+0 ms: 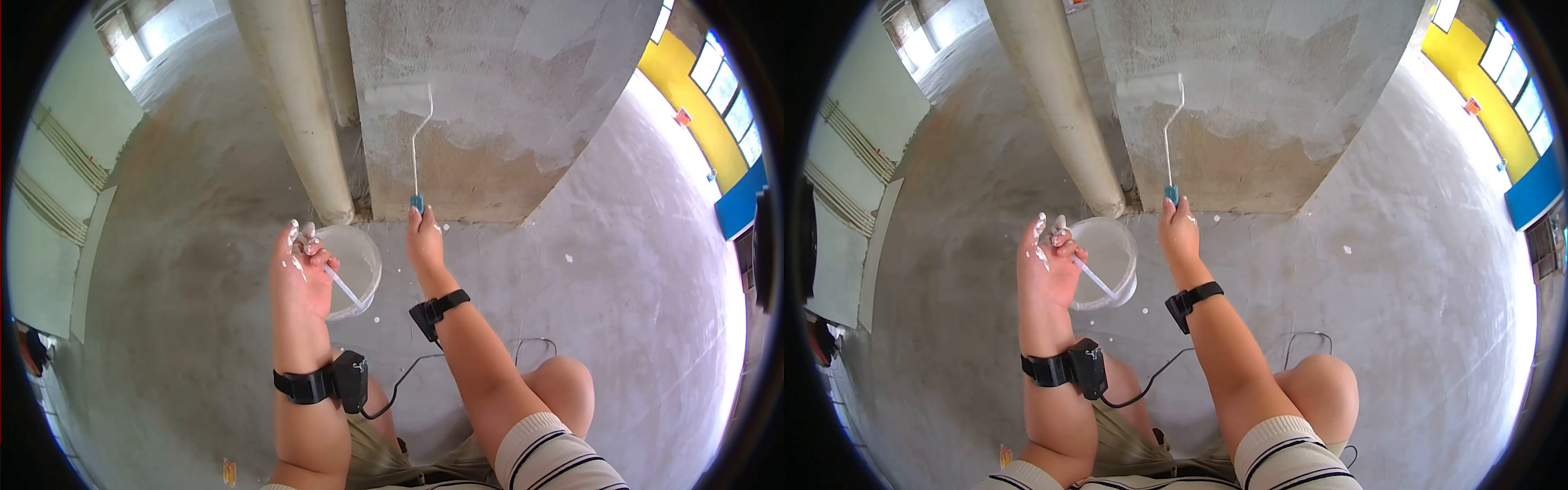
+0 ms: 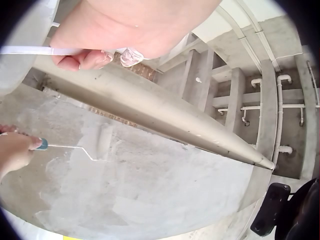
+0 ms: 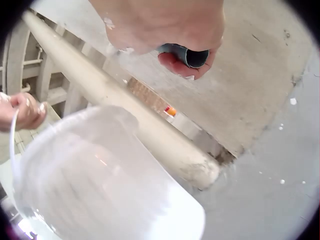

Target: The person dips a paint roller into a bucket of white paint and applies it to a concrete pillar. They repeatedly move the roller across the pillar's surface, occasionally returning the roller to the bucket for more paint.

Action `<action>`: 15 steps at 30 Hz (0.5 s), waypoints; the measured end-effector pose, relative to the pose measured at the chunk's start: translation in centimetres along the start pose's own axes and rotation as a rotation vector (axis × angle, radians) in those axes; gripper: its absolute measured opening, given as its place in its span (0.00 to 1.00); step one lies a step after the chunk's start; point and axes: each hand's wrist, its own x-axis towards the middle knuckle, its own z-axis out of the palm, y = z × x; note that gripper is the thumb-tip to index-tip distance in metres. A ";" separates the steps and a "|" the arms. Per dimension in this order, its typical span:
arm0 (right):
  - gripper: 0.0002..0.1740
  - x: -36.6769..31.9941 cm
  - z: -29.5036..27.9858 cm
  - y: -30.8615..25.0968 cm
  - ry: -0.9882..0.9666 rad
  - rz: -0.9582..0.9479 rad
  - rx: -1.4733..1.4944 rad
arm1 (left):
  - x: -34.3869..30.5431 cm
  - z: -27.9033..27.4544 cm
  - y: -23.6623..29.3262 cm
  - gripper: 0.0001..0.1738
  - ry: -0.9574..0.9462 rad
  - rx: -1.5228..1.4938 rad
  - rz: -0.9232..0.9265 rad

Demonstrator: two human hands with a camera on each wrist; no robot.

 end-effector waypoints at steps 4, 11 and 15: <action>0.24 -2.8 0.2 4.0 -0.125 0.129 -0.118 | 0.0 -0.1 -0.2 0.15 -0.002 0.001 0.003; 0.22 -7.3 -0.5 11.0 -0.207 0.271 -0.257 | -0.5 0.1 -0.2 0.17 -0.026 0.016 0.024; 0.21 -5.4 -1.7 8.6 -0.041 0.066 -0.159 | -0.5 0.0 0.0 0.17 -0.017 0.009 0.026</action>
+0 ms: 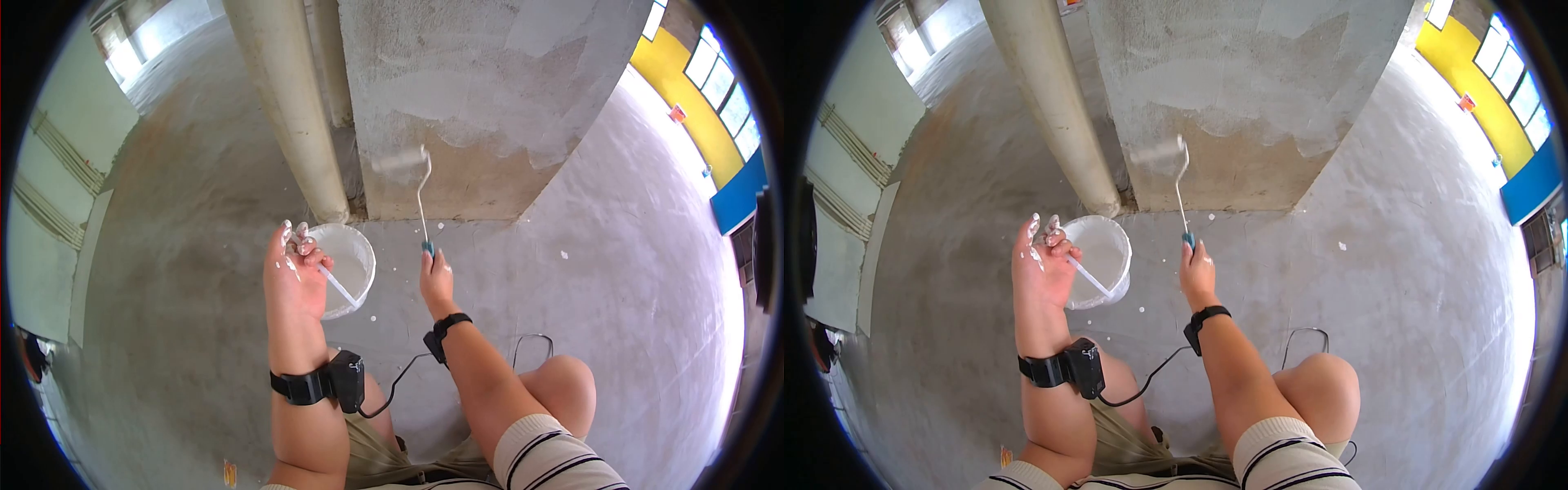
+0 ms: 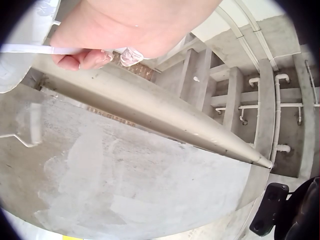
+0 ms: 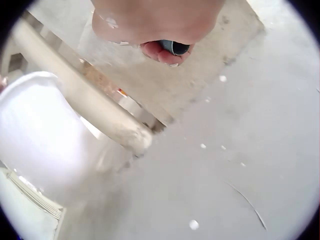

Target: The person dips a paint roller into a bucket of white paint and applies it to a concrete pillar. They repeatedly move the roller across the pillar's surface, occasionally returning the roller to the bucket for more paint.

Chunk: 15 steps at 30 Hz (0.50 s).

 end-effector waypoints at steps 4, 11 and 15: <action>0.21 5.5 -2.5 -7.5 0.032 -0.073 0.215 | 0.1 -0.1 -0.1 0.17 -0.007 -0.001 -0.010; 0.24 5.2 -1.1 -6.6 -0.029 0.049 0.192 | 0.3 0.1 -0.4 0.16 -0.013 -0.003 -0.026; 0.24 1.6 1.5 -0.9 -0.065 0.119 0.058 | 0.4 -0.2 -0.5 0.16 -0.021 -0.006 -0.037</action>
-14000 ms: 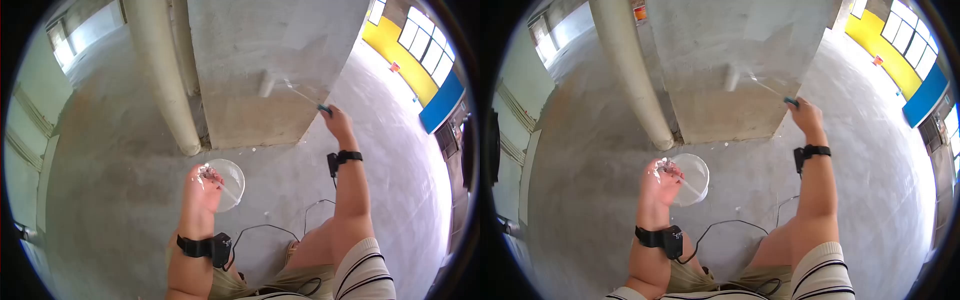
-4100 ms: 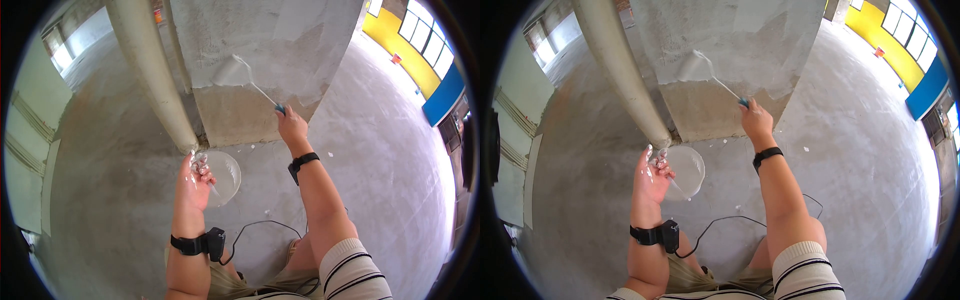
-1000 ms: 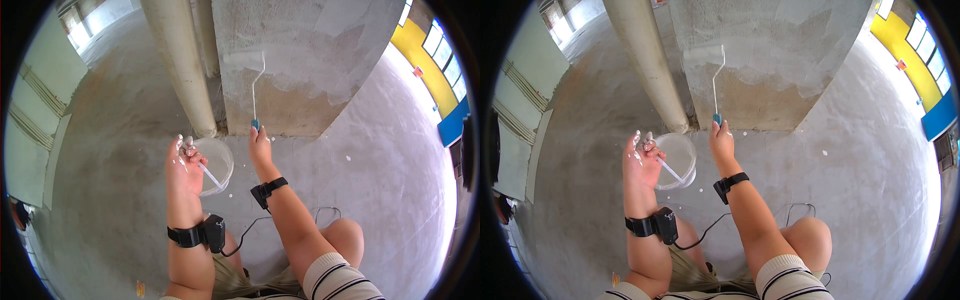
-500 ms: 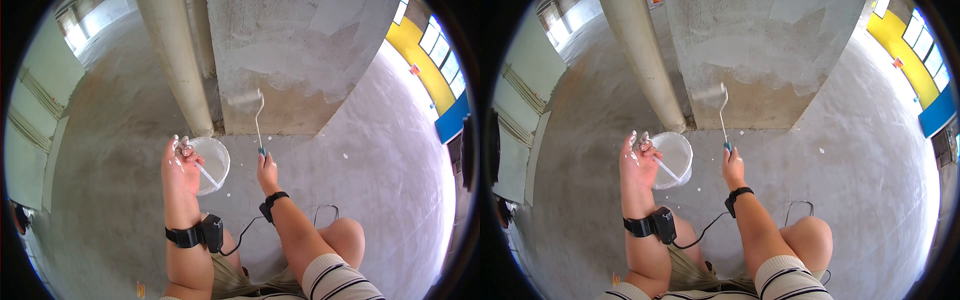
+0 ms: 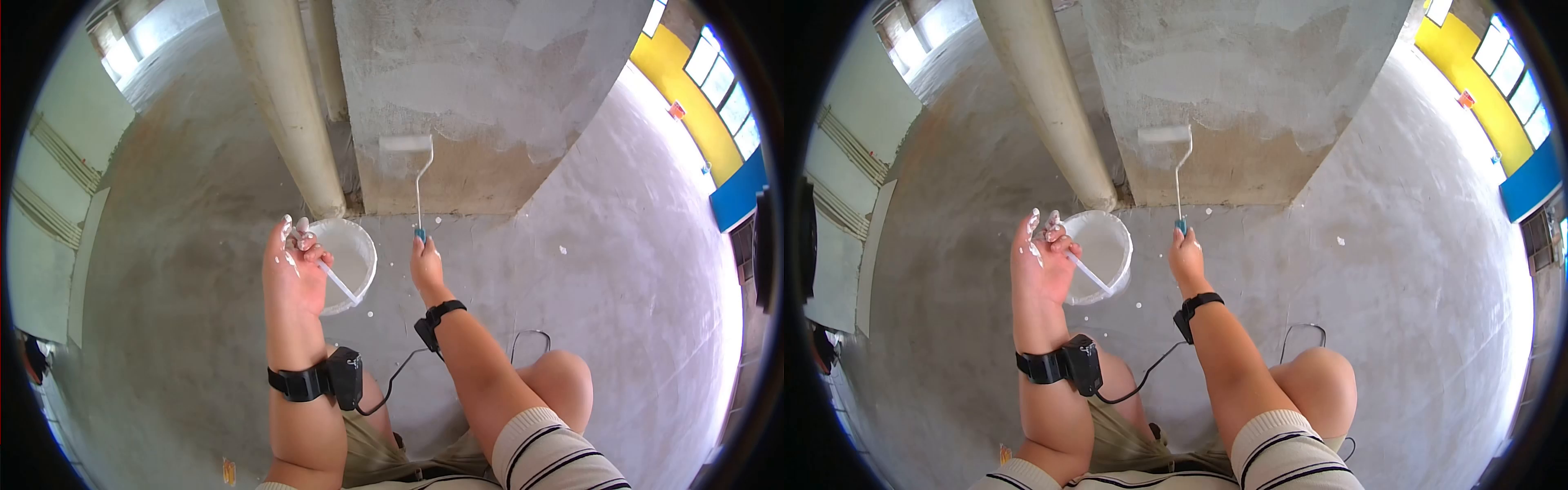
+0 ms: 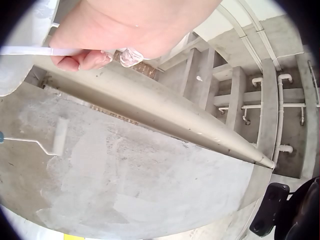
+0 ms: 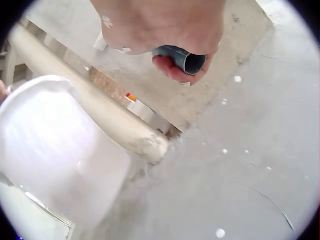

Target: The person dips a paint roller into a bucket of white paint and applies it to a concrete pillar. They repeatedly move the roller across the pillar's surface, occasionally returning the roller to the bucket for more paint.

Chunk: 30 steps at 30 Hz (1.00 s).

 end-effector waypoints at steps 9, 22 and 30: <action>0.21 -1.8 -1.9 2.4 0.011 0.001 -0.108 | -0.3 0.2 0.1 0.17 -0.003 0.004 0.001; 0.27 2.5 -2.8 -3.7 0.037 -0.071 0.024 | -0.1 -0.2 -0.1 0.17 0.001 0.000 -0.002; 0.22 -1.4 -3.1 3.5 -0.013 0.096 -0.203 | -0.3 -0.3 0.0 0.17 -0.028 0.007 0.007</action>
